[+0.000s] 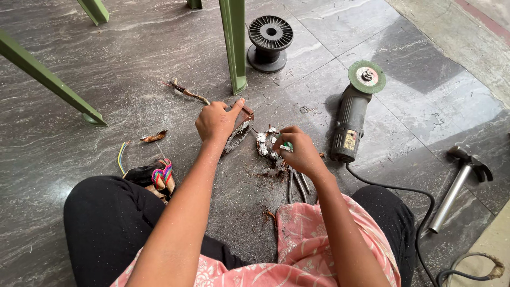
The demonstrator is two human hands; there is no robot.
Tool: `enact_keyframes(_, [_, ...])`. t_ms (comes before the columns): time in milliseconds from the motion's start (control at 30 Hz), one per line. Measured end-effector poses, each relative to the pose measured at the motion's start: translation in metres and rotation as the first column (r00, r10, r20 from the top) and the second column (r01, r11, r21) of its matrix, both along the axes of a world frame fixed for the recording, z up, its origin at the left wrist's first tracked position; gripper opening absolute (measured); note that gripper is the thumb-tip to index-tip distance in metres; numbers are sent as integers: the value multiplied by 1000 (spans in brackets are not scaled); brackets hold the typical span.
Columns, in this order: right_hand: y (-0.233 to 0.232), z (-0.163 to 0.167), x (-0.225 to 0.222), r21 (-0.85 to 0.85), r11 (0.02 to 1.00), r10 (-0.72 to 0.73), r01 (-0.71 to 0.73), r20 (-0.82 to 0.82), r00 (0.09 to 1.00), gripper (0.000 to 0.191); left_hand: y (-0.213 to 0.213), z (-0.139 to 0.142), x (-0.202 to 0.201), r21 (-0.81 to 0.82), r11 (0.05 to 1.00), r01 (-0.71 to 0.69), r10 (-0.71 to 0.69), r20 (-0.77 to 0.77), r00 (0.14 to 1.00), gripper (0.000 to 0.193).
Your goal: The person uses an angle grinder to cut a small metal component, then removes copper windings by hand and with pliers. They place the windings on a fan housing and use a screwdriver and hammer to adjust the assembly.
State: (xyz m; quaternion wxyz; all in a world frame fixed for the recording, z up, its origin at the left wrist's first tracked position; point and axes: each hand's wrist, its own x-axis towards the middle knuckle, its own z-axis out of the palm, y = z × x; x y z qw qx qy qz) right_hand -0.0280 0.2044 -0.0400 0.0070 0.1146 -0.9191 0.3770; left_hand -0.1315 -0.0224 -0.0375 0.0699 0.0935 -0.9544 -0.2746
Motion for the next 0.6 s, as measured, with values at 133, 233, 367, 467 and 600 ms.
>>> enact_keyframes(133, [1, -4, 0, 21, 999, -42, 43, -48, 998, 28, 0, 0, 6, 42, 998, -47, 43, 78, 996, 68])
enact_keyframes(233, [-4, -8, -2, -6, 999, -51, 50, -97, 994, 43, -4, 3, 15, 69, 995, -70, 66, 54, 996, 68])
enact_keyframes(367, [-12, -17, -3, -81, 993, -81, 83, 27, 996, 61, -7, 6, 30, 31, 999, -26, 26, 14, 1000, 67])
enact_keyframes(467, [-13, -22, -4, 50, 998, -44, 43, 6, 999, 63, -7, 9, 40, 56, 998, -28, 14, 232, 973, 67])
enact_keyframes(600, [-16, -22, -4, 227, 973, -43, 36, 26, 999, 76, -8, 11, 47, 55, 998, -30, 23, 129, 991, 65])
